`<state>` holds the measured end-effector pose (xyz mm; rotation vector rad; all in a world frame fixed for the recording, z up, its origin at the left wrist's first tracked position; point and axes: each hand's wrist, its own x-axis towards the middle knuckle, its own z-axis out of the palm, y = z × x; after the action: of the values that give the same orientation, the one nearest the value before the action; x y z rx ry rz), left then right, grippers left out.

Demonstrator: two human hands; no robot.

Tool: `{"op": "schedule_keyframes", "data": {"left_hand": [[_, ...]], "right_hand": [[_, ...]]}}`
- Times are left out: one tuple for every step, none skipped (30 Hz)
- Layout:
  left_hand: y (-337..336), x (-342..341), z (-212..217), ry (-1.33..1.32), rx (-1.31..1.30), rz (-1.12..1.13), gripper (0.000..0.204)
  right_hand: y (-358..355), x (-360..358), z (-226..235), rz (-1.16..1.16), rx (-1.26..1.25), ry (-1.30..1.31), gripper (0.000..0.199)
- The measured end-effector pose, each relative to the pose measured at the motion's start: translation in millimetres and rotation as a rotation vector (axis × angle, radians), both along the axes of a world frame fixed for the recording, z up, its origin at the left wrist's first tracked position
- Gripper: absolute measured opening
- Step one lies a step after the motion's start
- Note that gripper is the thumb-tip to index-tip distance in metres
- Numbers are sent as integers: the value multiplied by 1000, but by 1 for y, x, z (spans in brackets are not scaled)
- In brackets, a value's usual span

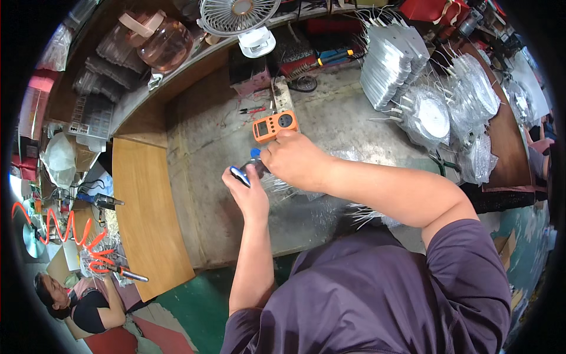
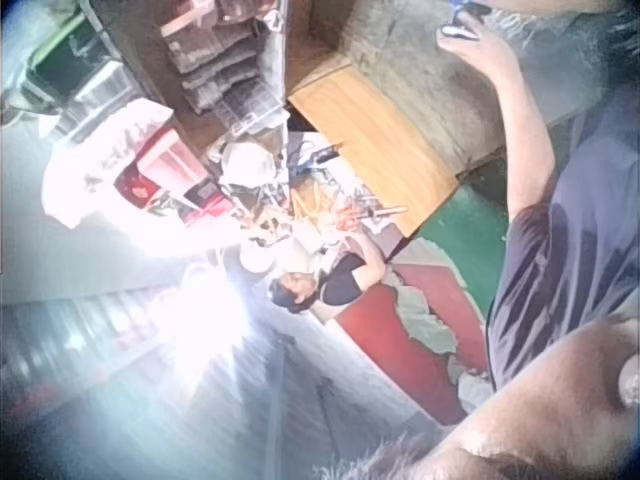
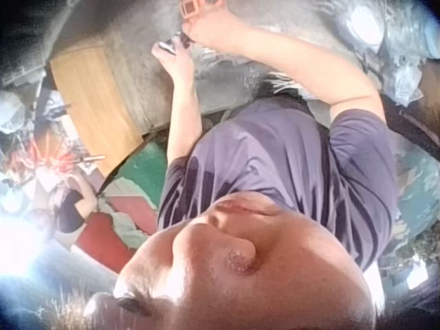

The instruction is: Soldering wires to multiple white electronic panels in an assembly line setting.

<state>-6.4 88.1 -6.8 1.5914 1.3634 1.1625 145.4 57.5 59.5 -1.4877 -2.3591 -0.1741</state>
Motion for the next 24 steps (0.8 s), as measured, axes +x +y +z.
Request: {"op": "schedule_keyframes", "data": {"left_hand": [[3, 5, -4, -369, -141, 94, 33], [6, 7, -4, -369, -143, 95, 33], [8, 9, -3, -596, -217, 60, 35], [10, 11, 0, -825, -290, 27, 37], [11, 14, 3, -872, -304, 95, 38], [13, 10, 1, -872, -305, 101, 38], [18, 4, -4, -1033, -413, 25, 37], [21, -1, -8, -1192, -519, -54, 37], [23, -6, -10, -1191, -516, -45, 37], [25, -13, -14, -1277, -578, -182, 36], [24, -18, -15, -1356, -644, -329, 35], [22, -22, -14, -1354, -642, -317, 35], [19, -22, -9, -1315, -773, -319, 38], [16, -21, -2, -1275, -901, -319, 40], [13, -16, 7, -1145, -940, -224, 43], [15, -20, 5, -1103, -947, -406, 42], [22, -26, 1, -969, -944, -522, 42], [30, -29, -3, -830, -940, -639, 41], [38, -25, -4, -827, -948, -638, 41], [49, -19, -3, -537, -768, -592, 43], [62, -11, -2, -252, -584, -543, 44], [81, -2, -2, 35, -431, -455, 47], [103, 5, -3, 316, -272, -362, 50], [127, 8, -14, 252, -230, -293, 54]], "right_hand": [[3, -1, -3, -34, 15, 22, 13], [6, -1, -5, -67, 30, 43, 13], [8, -3, -5, -66, 27, 44, 13], [9, -4, -5, -51, 30, 35, 11], [10, -5, -5, -36, 34, 27, 10], [13, -5, -8, -32, 30, 28, 10], [16, -5, -13, -71, -48, 137, 10], [20, -4, -16, -110, -128, 247, 11], [22, 0, -17, -102, -131, 249, 11], [24, 6, -18, -108, -313, 378, 12], [25, 11, -20, -122, -497, 507, 14], [26, 14, -23, -113, -503, 510, 14], [28, 18, -27, -70, -559, 516, 15], [30, 21, -30, -25, -613, 520, 19], [31, 27, -33, 110, -536, 546, 17], [32, 31, -30, 116, -540, 548, 17], [32, 36, -24, 152, -515, 477, 16], [33, 42, -21, 184, -488, 407, 16], [33, 49, -22, 100, -521, 427, 18], [31, 54, -19, 98, -526, 432, 18], [28, 61, -11, 3, -523, 521, 19], [25, 69, -4, -97, -520, 608, 21], [18, 77, 3, -106, -526, 613, 21], [6, 84, 13, -119, -548, 597, 21]]}}
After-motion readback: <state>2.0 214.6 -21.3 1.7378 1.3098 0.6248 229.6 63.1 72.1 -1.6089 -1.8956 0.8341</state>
